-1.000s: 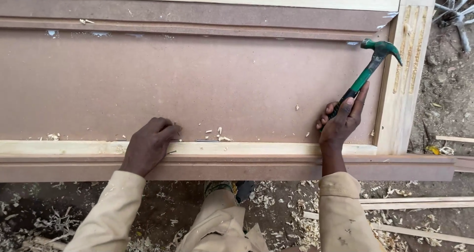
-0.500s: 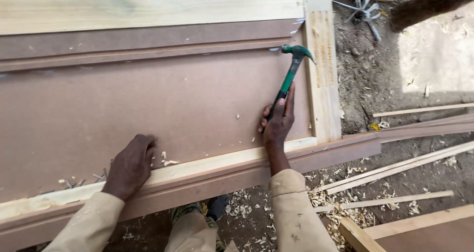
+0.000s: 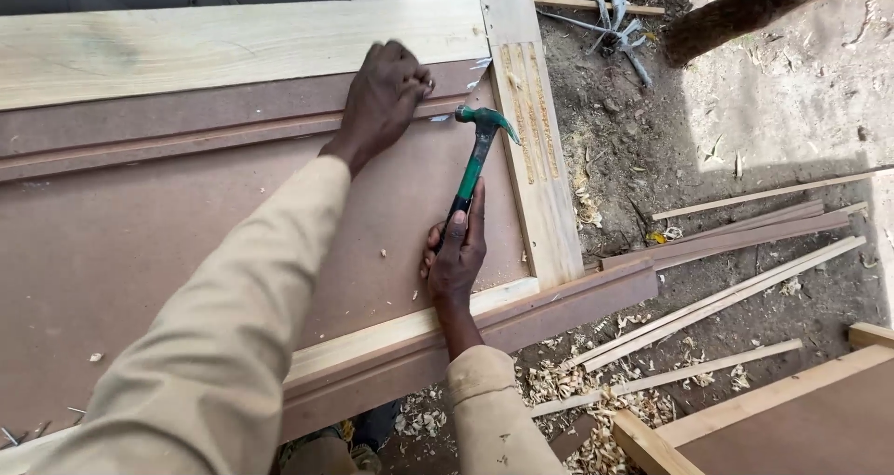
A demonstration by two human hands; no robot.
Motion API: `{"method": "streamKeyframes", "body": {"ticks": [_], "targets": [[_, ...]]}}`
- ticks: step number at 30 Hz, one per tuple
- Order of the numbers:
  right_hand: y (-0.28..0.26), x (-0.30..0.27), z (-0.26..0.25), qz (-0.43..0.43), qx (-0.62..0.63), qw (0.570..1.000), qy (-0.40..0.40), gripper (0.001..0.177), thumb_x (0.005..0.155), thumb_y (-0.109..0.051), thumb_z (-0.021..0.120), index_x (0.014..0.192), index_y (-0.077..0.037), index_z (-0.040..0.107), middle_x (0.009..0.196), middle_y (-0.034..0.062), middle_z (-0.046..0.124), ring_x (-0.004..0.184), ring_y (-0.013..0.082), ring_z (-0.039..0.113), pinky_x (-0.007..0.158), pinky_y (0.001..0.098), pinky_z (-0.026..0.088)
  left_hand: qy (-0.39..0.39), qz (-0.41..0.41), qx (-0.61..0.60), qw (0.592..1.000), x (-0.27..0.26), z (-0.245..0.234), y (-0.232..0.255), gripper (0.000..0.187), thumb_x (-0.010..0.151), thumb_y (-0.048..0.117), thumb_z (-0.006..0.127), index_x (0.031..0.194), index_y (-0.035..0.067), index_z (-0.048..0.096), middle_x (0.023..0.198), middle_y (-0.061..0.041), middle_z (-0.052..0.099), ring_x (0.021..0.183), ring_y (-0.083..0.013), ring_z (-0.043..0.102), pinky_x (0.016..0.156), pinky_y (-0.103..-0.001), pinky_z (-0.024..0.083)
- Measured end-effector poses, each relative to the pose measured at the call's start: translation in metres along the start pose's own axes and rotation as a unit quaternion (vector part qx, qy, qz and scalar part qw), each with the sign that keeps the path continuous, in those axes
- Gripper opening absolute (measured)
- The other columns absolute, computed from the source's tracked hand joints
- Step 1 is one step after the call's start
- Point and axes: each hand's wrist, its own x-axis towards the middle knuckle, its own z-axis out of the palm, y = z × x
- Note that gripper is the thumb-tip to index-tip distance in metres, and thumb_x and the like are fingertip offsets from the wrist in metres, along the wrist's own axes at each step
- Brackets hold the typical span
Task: Hammering small nails into a wooden frame to secure a decorative trim piece.
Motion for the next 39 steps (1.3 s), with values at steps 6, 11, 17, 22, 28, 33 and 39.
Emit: {"method": "streamKeyframes", "body": {"ticks": [6, 11, 17, 22, 28, 33, 39], "targets": [[0.002, 0.001, -0.002, -0.003, -0.01, 1.0, 0.001, 0.051, 0.092, -0.033, 0.037, 0.141, -0.021, 0.027, 0.056, 0.0034, 0.045, 0.039, 0.0072, 0.035, 0.029, 0.0217, 0.035, 0.047, 0.013, 0.13, 0.99, 0.022, 0.025, -0.011, 0.002, 0.08, 0.012, 0.065, 0.08, 0.011, 0.067, 0.076, 0.002, 0.056, 0.071, -0.0194, 0.046, 0.049, -0.034, 0.039], [-0.006, -0.001, 0.002, 0.004, -0.019, 1.0, -0.017, 0.05, 0.089, -0.04, 0.036, 0.131, -0.012, 0.04, 0.056, 0.0017, 0.042, 0.035, 0.0068, 0.036, 0.026, 0.0223, 0.032, 0.039, -0.003, 0.162, 0.986, 0.025, 0.025, -0.01, 0.004, 0.079, 0.02, 0.069, 0.082, 0.017, 0.071, 0.074, 0.005, 0.057, 0.071, -0.0191, 0.047, 0.048, -0.035, 0.041], [0.002, -0.001, 0.002, -0.013, -0.015, 1.0, -0.013, 0.027, 0.093, -0.034, 0.034, 0.088, -0.009, 0.043, 0.057, 0.0023, 0.043, 0.034, 0.0089, 0.035, 0.025, 0.0237, 0.032, 0.07, -0.032, 0.181, 0.98, 0.027, 0.038, -0.01, 0.009, 0.077, 0.026, 0.07, 0.085, 0.024, 0.073, 0.073, 0.008, 0.059, 0.073, -0.0174, 0.047, 0.059, -0.032, 0.041], [0.004, -0.002, 0.003, -0.004, -0.018, 1.0, -0.015, 0.028, 0.093, -0.033, 0.035, 0.094, -0.008, 0.046, 0.057, 0.0025, 0.043, 0.035, 0.0091, 0.036, 0.025, 0.0241, 0.032, 0.069, -0.004, 0.188, 0.98, 0.025, 0.033, -0.004, 0.006, 0.078, 0.022, 0.068, 0.083, 0.021, 0.073, 0.072, 0.008, 0.059, 0.07, -0.0186, 0.043, 0.058, -0.032, 0.038], [0.004, -0.001, 0.003, -0.001, -0.025, 1.0, -0.012, 0.025, 0.093, -0.032, 0.037, 0.088, -0.009, 0.044, 0.056, 0.0015, 0.044, 0.034, 0.0086, 0.037, 0.025, 0.024, 0.033, 0.052, -0.025, 0.18, 0.982, 0.027, 0.036, -0.011, 0.011, 0.078, 0.026, 0.068, 0.088, 0.024, 0.073, 0.074, 0.009, 0.059, 0.076, -0.0185, 0.044, 0.063, -0.034, 0.037], [0.01, 0.011, 0.003, -0.067, -0.042, 0.996, 0.037, 0.034, 0.092, -0.025, 0.045, 0.116, -0.002, 0.05, 0.052, 0.0098, 0.05, 0.033, 0.0132, 0.044, 0.026, 0.0231, 0.04, 0.035, 0.026, 0.218, 0.975, 0.032, 0.035, -0.026, 0.007, 0.08, 0.034, 0.063, 0.082, 0.03, 0.068, 0.069, 0.002, 0.051, 0.073, -0.0203, 0.045, 0.069, -0.033, 0.041], [-0.029, 0.029, -0.018, -0.139, -0.21, 0.968, -0.012, 0.054, 0.091, -0.038, 0.04, 0.137, -0.012, 0.033, 0.064, 0.0044, 0.048, 0.053, 0.0112, 0.045, 0.045, 0.0248, 0.043, 0.054, -0.014, 0.18, 0.982, 0.024, 0.04, -0.016, 0.008, 0.078, 0.027, 0.067, 0.083, 0.026, 0.073, 0.069, 0.006, 0.051, 0.072, -0.0167, 0.044, 0.066, -0.032, 0.037]]}}
